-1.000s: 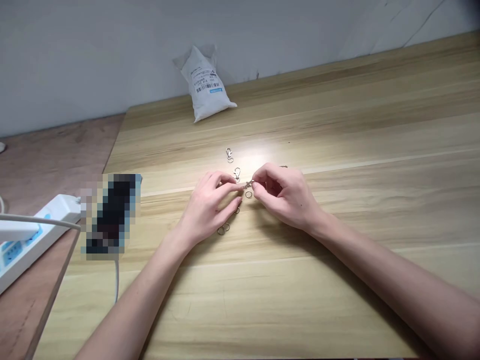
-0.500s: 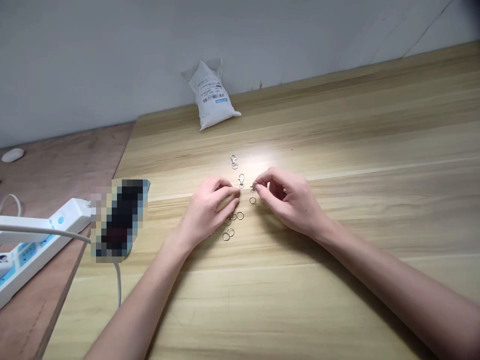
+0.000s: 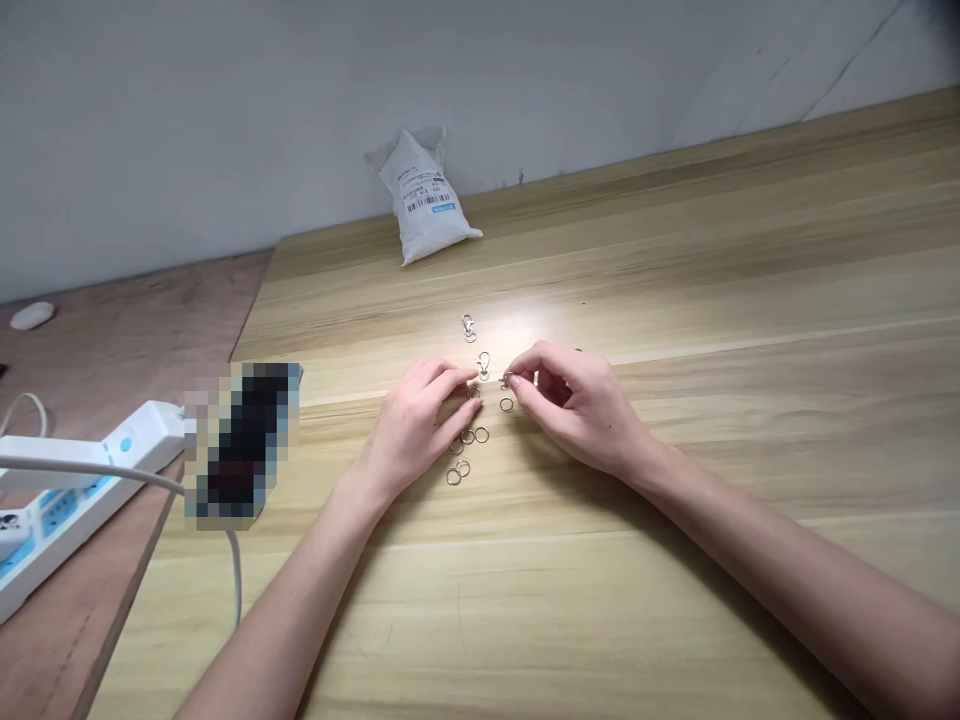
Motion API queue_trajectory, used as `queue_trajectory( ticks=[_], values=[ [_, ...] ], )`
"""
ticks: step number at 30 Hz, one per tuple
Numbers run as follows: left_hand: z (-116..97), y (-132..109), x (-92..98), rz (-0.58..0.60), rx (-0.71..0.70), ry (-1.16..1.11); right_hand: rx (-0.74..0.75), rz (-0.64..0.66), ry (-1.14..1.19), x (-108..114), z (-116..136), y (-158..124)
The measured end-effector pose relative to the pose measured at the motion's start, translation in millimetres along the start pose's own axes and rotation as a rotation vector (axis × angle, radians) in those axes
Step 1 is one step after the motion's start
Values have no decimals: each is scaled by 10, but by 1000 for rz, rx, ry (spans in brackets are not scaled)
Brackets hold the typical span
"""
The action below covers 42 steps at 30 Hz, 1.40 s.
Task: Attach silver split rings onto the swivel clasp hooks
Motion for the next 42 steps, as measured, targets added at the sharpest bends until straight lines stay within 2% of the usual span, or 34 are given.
queue_trajectory(
  ticks=[8, 16, 22, 29, 34, 37, 42],
  values=[
    [130, 11, -28, 16, 112, -130, 6, 13, 2, -19, -1, -6],
    [286, -39, -97, 146, 330, -251, 1, 21, 3, -32, -19, -11],
    [393, -116, -127, 222, 460, -251, 7, 20, -3, -30, -10, -2],
    [404, -165, -154, 266, 512, -285, 4, 26, 7, -37, 11, 5],
    [332, -148, -159, 295, 460, -257, 6, 30, 5, -43, 8, 5],
    [305, -119, -146, 265, 429, -263, 5, 34, 0, -44, -1, -2],
    [277, -52, -25, 96, 440, -445, 11, 40, -4, -39, 0, -15]
  ],
)
Point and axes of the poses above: each hand's wrist, its own y-axis towards the middle knuckle, its own x-axis out of the back of the hand, z = x × y, the point moved 10 cm from there along y, towards the middle knuckle, and after that the axes turned 7 degrees about y, right-handed, at the moved point
